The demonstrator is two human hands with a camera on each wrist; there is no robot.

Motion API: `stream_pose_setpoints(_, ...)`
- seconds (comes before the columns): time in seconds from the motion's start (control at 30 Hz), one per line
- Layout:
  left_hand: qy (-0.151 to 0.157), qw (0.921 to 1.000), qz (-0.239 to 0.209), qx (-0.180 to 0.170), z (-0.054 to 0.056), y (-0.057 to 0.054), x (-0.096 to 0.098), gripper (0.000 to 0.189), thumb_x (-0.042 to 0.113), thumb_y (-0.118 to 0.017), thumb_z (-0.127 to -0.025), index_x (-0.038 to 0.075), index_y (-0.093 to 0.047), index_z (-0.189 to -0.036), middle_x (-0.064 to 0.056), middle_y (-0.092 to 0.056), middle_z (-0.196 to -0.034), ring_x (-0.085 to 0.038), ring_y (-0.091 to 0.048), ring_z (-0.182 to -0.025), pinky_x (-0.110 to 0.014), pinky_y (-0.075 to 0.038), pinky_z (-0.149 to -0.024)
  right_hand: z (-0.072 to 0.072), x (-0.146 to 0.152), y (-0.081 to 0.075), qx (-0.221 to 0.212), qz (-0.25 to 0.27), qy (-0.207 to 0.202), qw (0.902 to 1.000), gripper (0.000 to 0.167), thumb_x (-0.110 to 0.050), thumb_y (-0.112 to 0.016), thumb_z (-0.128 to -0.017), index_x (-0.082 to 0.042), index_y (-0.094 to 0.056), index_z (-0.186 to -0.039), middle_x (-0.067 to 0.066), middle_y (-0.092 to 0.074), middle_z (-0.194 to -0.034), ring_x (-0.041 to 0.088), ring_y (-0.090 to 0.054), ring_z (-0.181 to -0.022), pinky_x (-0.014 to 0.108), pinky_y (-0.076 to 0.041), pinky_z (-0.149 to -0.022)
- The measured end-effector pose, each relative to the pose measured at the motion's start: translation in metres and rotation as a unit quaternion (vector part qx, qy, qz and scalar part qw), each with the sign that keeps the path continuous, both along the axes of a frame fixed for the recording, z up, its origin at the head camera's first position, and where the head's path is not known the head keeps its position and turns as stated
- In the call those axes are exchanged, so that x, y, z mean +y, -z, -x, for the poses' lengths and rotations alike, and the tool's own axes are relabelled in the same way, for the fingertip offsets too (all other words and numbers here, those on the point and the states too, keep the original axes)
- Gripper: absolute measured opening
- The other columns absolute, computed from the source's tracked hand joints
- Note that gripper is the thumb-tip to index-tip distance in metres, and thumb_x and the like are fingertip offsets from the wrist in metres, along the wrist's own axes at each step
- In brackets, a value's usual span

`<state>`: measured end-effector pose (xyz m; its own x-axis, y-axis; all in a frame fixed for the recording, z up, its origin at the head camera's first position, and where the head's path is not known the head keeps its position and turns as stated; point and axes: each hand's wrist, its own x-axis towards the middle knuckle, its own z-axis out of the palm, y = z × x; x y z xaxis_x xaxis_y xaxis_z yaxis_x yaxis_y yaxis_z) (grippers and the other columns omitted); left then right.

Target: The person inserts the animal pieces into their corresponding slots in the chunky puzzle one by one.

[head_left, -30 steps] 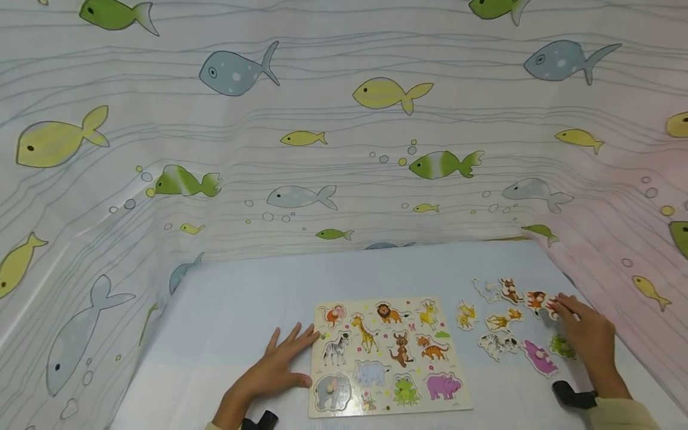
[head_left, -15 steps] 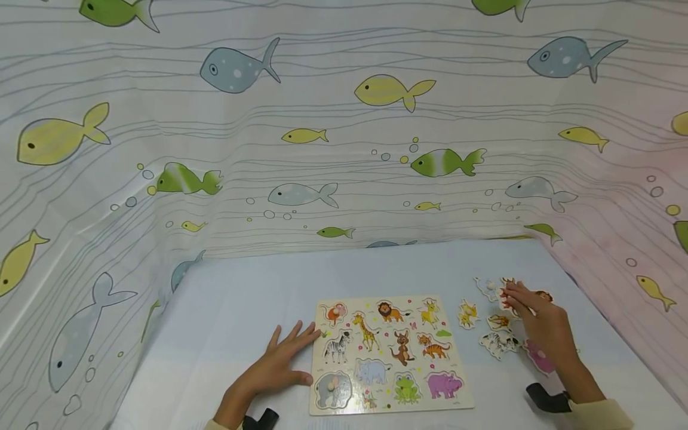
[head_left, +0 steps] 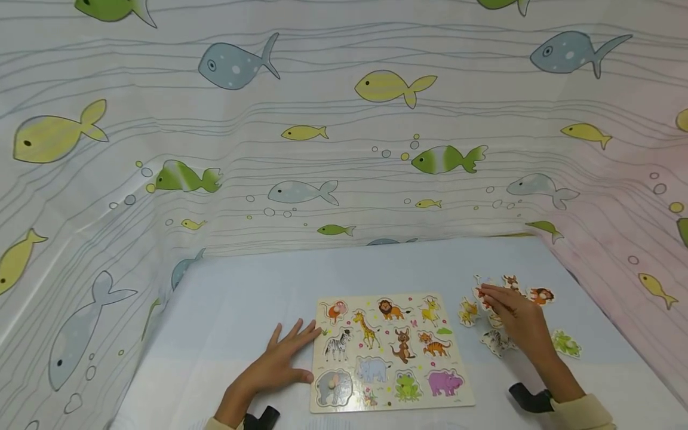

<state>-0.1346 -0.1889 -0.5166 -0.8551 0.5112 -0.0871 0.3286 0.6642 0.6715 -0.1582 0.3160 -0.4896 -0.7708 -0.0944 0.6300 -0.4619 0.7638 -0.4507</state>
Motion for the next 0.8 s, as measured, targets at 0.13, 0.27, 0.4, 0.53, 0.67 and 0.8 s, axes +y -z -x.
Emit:
stream_pose_setpoints(0.13,-0.003,1.0,0.001,-0.002,0.0,-0.001,0.0,0.097,0.048,-0.08,-0.068,0.016,-0.044,-0.152,-0.01,-0.031,-0.162,-0.043,-0.015,-0.153,-0.068,0.014,-0.118,-0.003,-0.007,0.001,-0.032,0.035,-0.027,0.9985,0.033,0.013,-0.073,-0.08,0.004,-0.074,-0.112,0.021,-0.072,-0.115,-0.025,-0.046,-0.114,-0.005,-0.043,-0.082)
stream_pose_setpoints(0.27,-0.003,1.0,0.002,0.0,0.0,-0.001,0.001,0.097,0.049,-0.08,-0.068,0.015,-0.044,-0.152,-0.01,-0.032,-0.162,-0.043,-0.015,-0.153,-0.068,0.014,-0.118,-0.007,-0.015,0.003,-0.043,0.065,-0.05,0.9957,0.033,0.013,-0.072,-0.081,0.004,-0.074,-0.112,0.021,-0.072,-0.117,-0.021,-0.054,-0.112,-0.001,-0.047,-0.082)
stream_pose_setpoints(0.4,0.0,1.0,-0.001,0.003,0.0,-0.001,0.0,0.097,0.049,-0.08,-0.067,0.014,-0.044,-0.151,-0.012,-0.032,-0.162,-0.044,-0.016,-0.153,-0.069,0.013,-0.118,-0.01,-0.022,0.005,-0.013,0.053,-0.081,0.9952,0.037,0.015,-0.074,-0.077,0.003,-0.074,-0.112,0.02,-0.073,-0.117,-0.014,-0.059,-0.113,0.001,-0.05,-0.077)
stream_pose_setpoints(0.53,0.001,1.0,-0.001,0.002,0.0,-0.001,0.0,0.097,0.048,-0.08,-0.067,0.014,-0.044,-0.151,-0.012,-0.033,-0.162,-0.045,-0.016,-0.153,-0.069,0.013,-0.117,-0.011,-0.028,0.007,0.007,0.018,-0.124,0.9921,0.043,0.016,-0.076,-0.074,0.0,-0.074,-0.113,0.018,-0.072,-0.12,-0.002,-0.058,-0.126,0.001,-0.05,-0.08)
stream_pose_setpoints(0.67,0.001,1.0,-0.002,0.002,0.001,-0.002,0.0,0.097,0.047,-0.081,-0.067,0.013,-0.045,-0.151,-0.012,-0.033,-0.161,-0.045,-0.016,-0.153,-0.069,0.013,-0.117,-0.015,-0.035,0.01,-0.004,-0.021,-0.151,0.9884,0.048,0.012,-0.077,-0.074,-0.006,-0.074,-0.118,0.013,-0.072,-0.123,0.001,-0.057,-0.129,0.0,-0.044,-0.093)
stream_pose_setpoints(0.8,-0.001,1.0,0.001,0.004,0.001,-0.002,0.0,0.097,0.047,-0.081,-0.067,0.014,-0.044,-0.151,-0.012,-0.033,-0.162,-0.044,-0.016,-0.153,-0.069,0.013,-0.118,-0.021,-0.044,0.016,-0.023,-0.048,-0.176,0.983,0.049,0.008,-0.078,-0.075,-0.01,-0.073,-0.121,0.01,-0.073,-0.123,0.007,-0.064,-0.12,0.0,-0.039,-0.099)
